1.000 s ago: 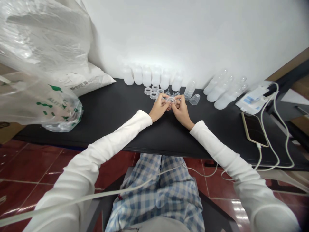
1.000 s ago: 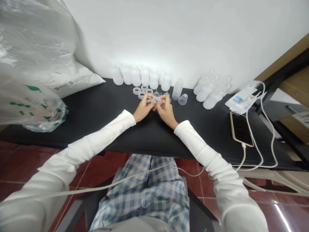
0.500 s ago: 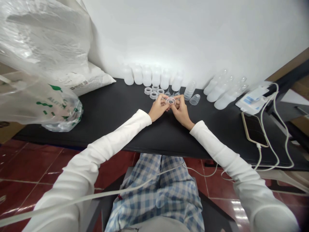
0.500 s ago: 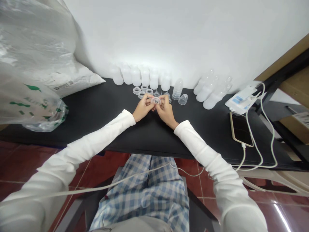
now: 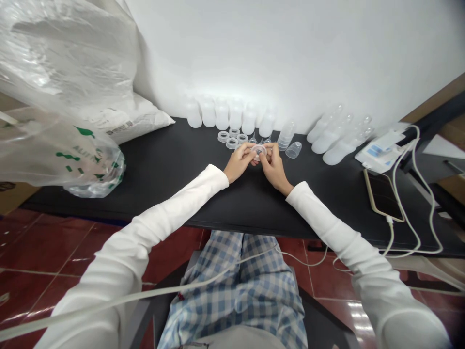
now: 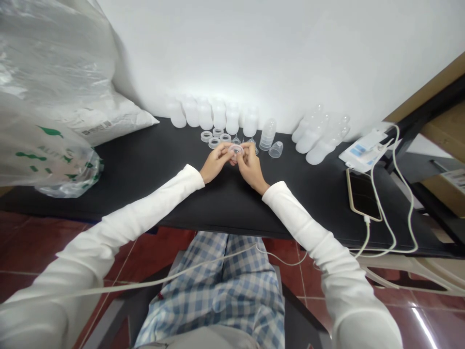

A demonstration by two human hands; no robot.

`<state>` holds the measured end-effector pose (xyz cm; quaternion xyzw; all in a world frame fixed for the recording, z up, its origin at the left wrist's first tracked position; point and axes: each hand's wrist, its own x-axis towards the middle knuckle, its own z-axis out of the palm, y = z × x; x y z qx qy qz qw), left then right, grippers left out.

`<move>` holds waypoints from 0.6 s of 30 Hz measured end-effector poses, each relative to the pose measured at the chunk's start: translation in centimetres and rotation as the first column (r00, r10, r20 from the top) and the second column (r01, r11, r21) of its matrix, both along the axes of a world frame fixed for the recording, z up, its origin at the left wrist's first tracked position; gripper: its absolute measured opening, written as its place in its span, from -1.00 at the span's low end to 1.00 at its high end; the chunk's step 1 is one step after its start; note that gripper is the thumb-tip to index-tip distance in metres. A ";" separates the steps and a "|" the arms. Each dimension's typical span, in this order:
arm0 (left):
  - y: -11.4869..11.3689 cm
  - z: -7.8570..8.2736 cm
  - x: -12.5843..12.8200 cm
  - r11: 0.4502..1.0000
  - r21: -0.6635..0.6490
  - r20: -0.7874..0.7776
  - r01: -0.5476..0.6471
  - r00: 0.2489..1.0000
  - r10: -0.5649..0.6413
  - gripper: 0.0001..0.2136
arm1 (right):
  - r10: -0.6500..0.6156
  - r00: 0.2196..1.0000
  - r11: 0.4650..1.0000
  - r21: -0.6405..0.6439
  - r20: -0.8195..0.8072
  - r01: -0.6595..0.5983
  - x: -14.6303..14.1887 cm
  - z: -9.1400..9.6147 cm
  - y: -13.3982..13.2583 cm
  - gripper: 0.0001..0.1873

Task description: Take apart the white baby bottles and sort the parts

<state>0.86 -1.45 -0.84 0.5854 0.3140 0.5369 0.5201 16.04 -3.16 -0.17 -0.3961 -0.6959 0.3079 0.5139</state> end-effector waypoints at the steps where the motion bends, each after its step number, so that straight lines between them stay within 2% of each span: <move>1: -0.1 0.0 0.0 1.000 0.012 -0.014 -0.005 1.000 0.005 -0.74 | -0.007 1.000 1.000 0.003 0.004 0.007 0.0 0.0 0.0 -0.52; 5: -0.3 0.2 -0.1 0.999 0.031 -0.082 -0.038 0.996 0.040 -0.77 | -0.031 0.999 1.000 -0.003 0.013 0.031 0.1 -0.3 0.2 -0.52; 10: -0.6 0.6 -0.1 0.993 0.068 -0.163 -0.095 0.981 0.105 -0.78 | -0.001 0.999 0.999 -0.048 -0.041 -0.001 -0.2 -0.5 0.1 -0.53; 14: -0.9 0.8 0.0 0.984 0.130 -0.176 -0.125 0.973 0.146 -0.74 | -0.005 0.998 0.996 -0.086 -0.059 0.000 -0.4 -0.4 -0.2 -0.51; 18: -0.9 0.9 -0.1 0.985 0.129 -0.174 -0.112 0.976 0.134 -0.71 | 0.007 0.999 0.994 -0.104 -0.040 -0.011 -0.4 -0.2 -0.3 -0.52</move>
